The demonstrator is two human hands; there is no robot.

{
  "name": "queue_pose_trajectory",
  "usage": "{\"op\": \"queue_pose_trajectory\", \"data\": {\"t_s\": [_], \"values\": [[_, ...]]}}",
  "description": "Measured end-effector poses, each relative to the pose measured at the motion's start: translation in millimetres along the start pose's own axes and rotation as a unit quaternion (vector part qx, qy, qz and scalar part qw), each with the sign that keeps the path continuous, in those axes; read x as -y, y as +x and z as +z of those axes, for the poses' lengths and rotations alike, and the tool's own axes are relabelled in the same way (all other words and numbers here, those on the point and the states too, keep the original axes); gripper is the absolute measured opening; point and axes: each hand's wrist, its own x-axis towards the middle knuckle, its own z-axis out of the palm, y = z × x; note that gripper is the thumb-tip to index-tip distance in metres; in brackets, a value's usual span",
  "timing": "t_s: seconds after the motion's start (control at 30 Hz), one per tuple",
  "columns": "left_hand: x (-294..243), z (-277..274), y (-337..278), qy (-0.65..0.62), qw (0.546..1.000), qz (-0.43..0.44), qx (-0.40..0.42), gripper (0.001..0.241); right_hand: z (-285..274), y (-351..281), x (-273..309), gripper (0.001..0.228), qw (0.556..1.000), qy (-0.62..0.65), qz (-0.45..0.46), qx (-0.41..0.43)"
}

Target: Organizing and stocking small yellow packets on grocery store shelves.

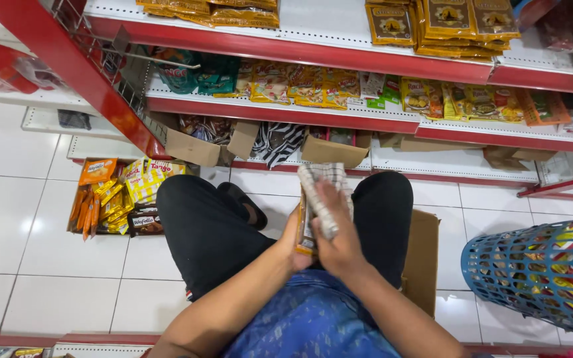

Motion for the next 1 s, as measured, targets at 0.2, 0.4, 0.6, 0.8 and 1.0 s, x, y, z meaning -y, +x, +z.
{"op": "queue_pose_trajectory", "data": {"t_s": [0.2, 0.4, 0.6, 0.8, 1.0], "values": [[-27, -29, 13, -0.004, 0.991, 0.036, -0.127, 0.069, 7, -25, -1, 0.05, 0.981, -0.073, -0.106, 0.145], [-61, -54, 14, 0.086, 0.953, 0.216, -0.195, 0.063, -9, -60, -53, 0.041, 0.921, 0.308, 0.179, 0.159], [-47, 2, -4, 0.286, 0.893, 0.306, -0.162, 0.041, -18, -32, -44, 0.048, 0.965, 0.208, 0.083, 0.137], [-54, 56, 20, 0.402, 0.889, 0.207, -0.068, 0.042, -43, 24, -53, 0.044, 0.888, 0.347, 0.3, -0.038], [-100, 88, 111, 0.501, 0.852, 0.148, -0.019, 0.038, -81, 113, -43, 0.038, 0.872, 0.4, 0.264, -0.101]]}}
